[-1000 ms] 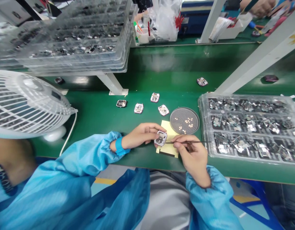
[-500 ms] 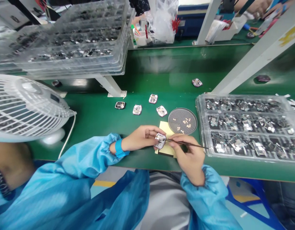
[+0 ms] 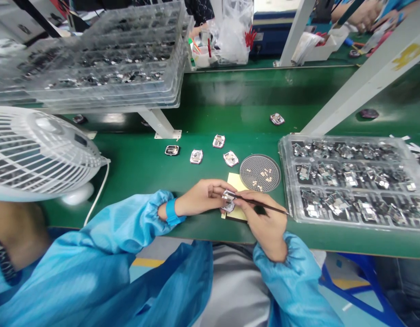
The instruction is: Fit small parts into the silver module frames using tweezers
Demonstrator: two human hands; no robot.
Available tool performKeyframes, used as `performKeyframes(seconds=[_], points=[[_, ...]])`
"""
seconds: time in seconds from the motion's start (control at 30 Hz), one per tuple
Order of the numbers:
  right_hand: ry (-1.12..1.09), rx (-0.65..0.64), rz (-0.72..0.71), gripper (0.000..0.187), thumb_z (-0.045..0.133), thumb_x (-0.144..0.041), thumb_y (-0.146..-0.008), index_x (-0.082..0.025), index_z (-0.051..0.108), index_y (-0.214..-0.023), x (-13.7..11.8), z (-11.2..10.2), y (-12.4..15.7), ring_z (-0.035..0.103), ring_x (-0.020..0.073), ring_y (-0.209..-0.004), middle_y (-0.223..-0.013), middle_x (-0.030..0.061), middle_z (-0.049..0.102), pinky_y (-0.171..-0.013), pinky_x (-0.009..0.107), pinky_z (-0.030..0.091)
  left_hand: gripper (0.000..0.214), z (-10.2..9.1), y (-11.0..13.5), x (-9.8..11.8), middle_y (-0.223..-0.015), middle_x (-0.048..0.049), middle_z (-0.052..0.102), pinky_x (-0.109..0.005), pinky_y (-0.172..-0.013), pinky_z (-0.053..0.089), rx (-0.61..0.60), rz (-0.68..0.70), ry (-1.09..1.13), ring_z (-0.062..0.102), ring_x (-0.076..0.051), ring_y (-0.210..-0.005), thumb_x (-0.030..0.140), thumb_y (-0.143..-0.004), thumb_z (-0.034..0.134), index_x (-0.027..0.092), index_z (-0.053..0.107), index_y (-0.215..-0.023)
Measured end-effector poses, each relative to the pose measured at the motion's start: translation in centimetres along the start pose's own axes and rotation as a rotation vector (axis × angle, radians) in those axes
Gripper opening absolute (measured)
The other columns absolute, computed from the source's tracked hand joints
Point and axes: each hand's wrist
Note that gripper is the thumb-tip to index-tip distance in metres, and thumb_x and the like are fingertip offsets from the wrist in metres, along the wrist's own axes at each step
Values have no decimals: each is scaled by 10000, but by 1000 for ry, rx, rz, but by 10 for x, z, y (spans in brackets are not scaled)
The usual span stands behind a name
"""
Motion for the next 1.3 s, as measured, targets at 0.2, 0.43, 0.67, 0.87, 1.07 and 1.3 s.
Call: performKeyframes(seconds=[0.2,0.43,0.67,0.87,1.07,1.3], points=[[-78,109,272,183,818,-293,-778,-168,697,-833,-4,9,-4,668,148,-570,-735,47,730,-491,236,537,324,6,4,-3,-975,-100,748,-255,-761,570,63,124,-167,719,-158,-832,152,-829,666,113,669,-1150],[-226,79,266,225,674,-377,-912,-186,596,-821,-22,-2,-8,668,159,-590,-721,39,712,-556,281,558,336,8,12,-1,-899,-10,725,-201,-655,493,209,271,-613,656,-111,-730,132,-827,617,214,672,-1149],[528,204,77,261,622,-440,-932,-205,730,-965,-20,-95,-55,615,170,-674,-783,34,686,-657,309,461,394,8,4,-3,-977,-73,704,-196,-620,540,125,120,-152,697,-135,-784,272,-820,733,136,620,-1171],[1042,-139,251,534,697,-615,-796,-242,734,-1176,21,-132,-107,619,232,-624,-732,47,699,-584,324,403,353,9,2,1,-799,-86,728,-211,-525,537,84,8,-26,676,-131,-607,388,-789,791,91,661,-927],[1013,-202,129,361,748,-542,-787,-229,727,-966,16,-138,-108,610,215,-652,-801,58,701,-598,321,381,453,8,1,4,-721,-76,723,-144,-374,327,109,-48,28,646,-113,-479,504,-758,798,94,639,-868],[611,-39,185,311,747,-495,-802,-225,641,-915,-27,-107,-66,665,188,-719,-843,40,725,-640,293,479,492,13,5,6,-692,-82,702,-169,-375,244,102,-19,55,657,-123,-500,545,-888,620,71,716,-984]])
Point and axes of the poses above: each hand's wrist, its own y-axis away from the middle knuckle, its own z-axis out of the palm, x = y × z
